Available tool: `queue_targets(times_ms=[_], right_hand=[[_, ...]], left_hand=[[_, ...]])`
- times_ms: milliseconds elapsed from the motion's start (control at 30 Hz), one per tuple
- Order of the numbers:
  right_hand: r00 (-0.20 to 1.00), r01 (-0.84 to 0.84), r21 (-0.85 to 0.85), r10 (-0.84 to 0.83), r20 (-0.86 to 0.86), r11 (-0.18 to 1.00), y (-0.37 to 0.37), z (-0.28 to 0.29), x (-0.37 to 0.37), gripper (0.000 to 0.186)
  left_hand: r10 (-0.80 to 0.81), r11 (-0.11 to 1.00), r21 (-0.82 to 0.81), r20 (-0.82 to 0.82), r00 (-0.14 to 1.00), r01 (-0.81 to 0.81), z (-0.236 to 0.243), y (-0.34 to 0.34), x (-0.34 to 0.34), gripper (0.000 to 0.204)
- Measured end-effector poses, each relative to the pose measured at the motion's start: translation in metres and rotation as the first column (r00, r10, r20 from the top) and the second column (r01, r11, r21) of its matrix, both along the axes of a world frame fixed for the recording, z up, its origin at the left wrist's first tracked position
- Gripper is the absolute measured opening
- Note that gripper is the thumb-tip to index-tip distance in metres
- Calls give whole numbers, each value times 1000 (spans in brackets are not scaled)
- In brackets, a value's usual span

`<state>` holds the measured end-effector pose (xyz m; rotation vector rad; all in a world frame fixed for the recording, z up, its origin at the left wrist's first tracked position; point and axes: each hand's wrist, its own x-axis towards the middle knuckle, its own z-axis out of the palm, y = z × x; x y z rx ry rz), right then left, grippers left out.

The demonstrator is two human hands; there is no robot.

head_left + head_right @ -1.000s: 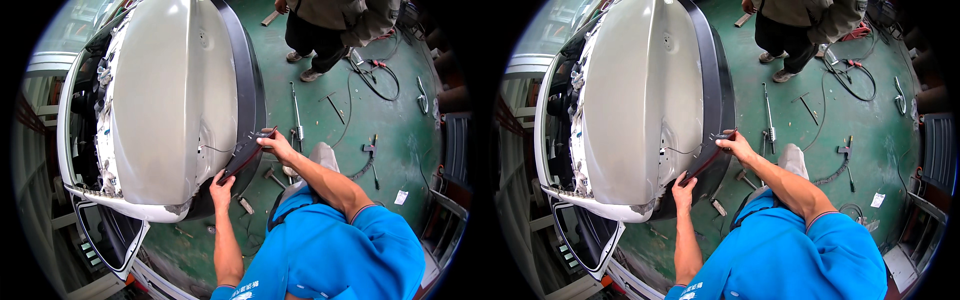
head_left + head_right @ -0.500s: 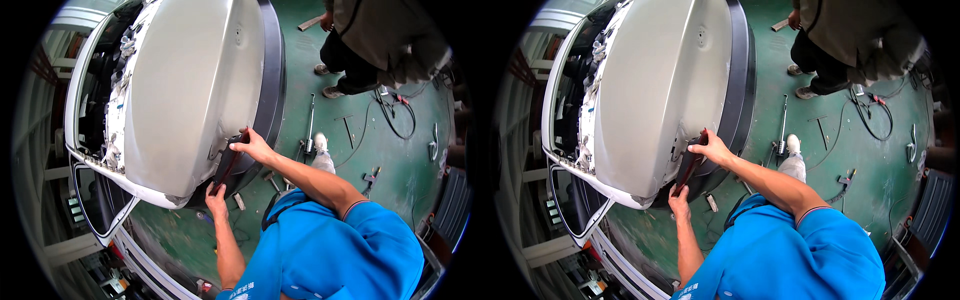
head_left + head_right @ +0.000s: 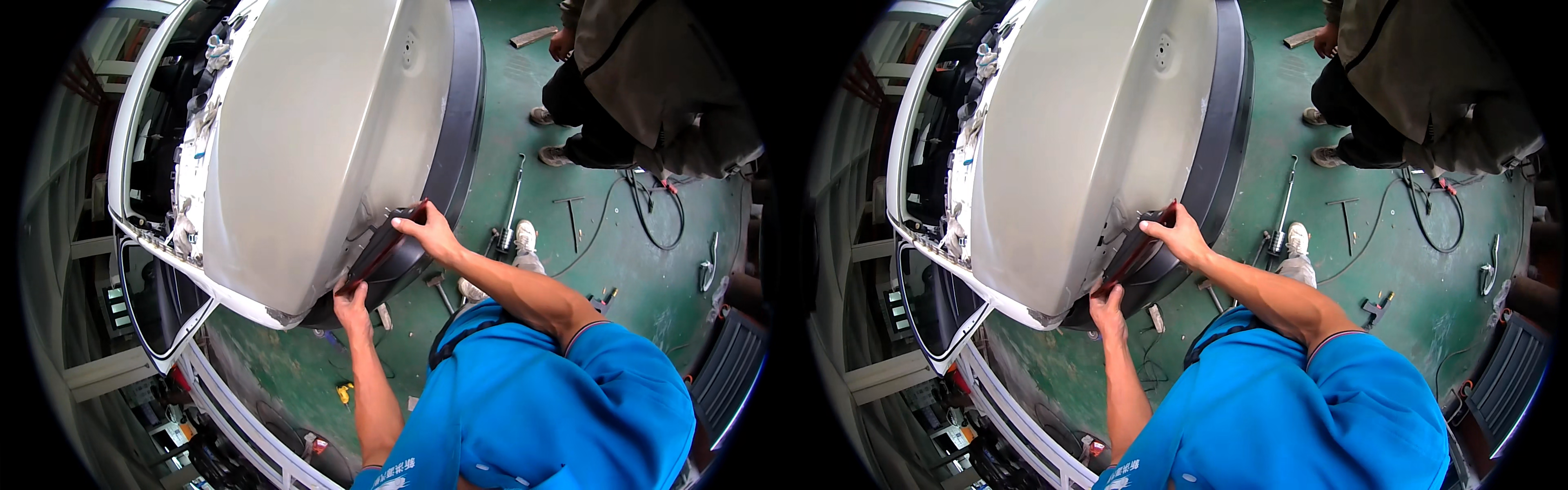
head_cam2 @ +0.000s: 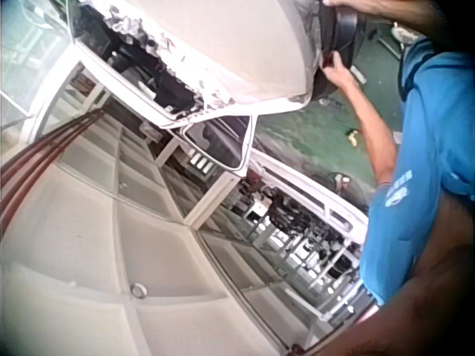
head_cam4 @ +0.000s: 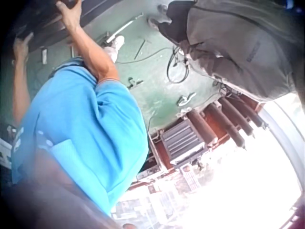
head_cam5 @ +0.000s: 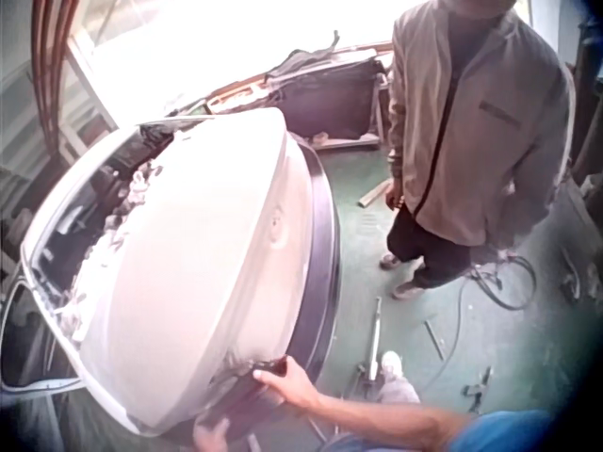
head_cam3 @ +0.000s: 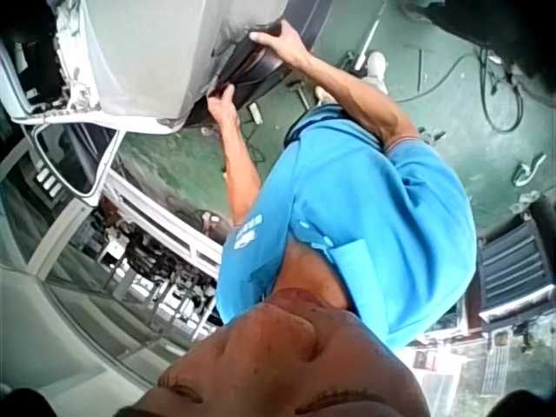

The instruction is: The person works on the rear of a white car, using a wrench to tighten bolts on the trunk lid and then installing a red taillight assembly. They also use a power sander on the trunk area and handle various tools and parts during the repair.

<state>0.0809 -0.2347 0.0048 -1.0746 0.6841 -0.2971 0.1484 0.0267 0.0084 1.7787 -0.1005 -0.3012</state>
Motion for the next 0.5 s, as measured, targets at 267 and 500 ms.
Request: queue_targets(times_ms=[267, 500], right_hand=[[994, -55, -20, 52, -91, 998, 7, 1, 12, 71], [975, -219, -57, 216, -56, 974, 23, 9, 42, 83]], left_hand=[[79, 997, -22, -33, 996, -80, 5, 1, -6, 45], [239, 968, -65, -40, 970, -241, -4, 20, -13, 41]])
